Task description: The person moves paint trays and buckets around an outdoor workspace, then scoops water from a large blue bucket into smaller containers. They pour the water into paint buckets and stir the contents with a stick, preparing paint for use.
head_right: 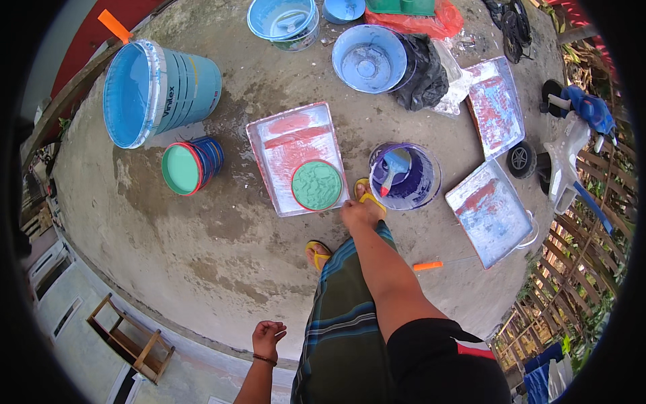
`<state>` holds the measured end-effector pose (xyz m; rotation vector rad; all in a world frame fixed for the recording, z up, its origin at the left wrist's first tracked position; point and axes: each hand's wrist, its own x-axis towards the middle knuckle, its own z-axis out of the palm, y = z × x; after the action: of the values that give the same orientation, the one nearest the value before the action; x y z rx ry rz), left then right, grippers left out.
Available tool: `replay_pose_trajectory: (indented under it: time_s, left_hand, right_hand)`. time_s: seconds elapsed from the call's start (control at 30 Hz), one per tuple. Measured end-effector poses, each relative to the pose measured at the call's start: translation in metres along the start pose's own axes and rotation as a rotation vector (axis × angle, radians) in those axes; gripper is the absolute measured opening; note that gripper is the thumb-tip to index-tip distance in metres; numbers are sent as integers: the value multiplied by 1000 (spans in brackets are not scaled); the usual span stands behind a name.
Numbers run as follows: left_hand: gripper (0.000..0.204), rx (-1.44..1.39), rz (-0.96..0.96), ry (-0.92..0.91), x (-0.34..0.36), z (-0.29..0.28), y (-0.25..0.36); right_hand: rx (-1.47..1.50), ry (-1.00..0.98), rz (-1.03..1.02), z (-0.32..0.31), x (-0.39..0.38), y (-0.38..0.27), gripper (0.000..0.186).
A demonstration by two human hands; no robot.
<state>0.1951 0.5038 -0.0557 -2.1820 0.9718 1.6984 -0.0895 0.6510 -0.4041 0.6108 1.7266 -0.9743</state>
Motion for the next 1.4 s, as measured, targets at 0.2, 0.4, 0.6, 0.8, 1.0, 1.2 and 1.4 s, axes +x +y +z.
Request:
replay_pose_trajectory:
  time_s: [0.2, 0.4, 0.6, 0.8, 1.0, 1.2, 1.4]
  left_hand:
    - [6, 173, 193, -166, 0, -29, 33]
    - [6, 555, 302, -168, 12, -53, 81]
    - [12, 756, 252, -1, 1, -32, 89]
    - [18, 941, 265, -201, -46, 52, 61]
    - [25, 1133, 277, -474, -120, 200, -6]
    - [27, 1348, 289, -531, -162, 303, -49]
    - [28, 1348, 278, -442, -166, 323, -34]
  right_hand:
    - [27, 115, -214, -117, -145, 26, 30]
    - [-182, 415, 54, -264, -326, 140, 37]
    - [-313, 707, 298, -351, -390, 267, 27]
    - [-1, 845, 197, -447, -305, 296, 27]
    - [293, 1073, 237, -529, -132, 316, 48]
    - [855, 891, 59, -548, -56, 352, 42]
    - [646, 1086, 358, -564, -124, 370, 54]
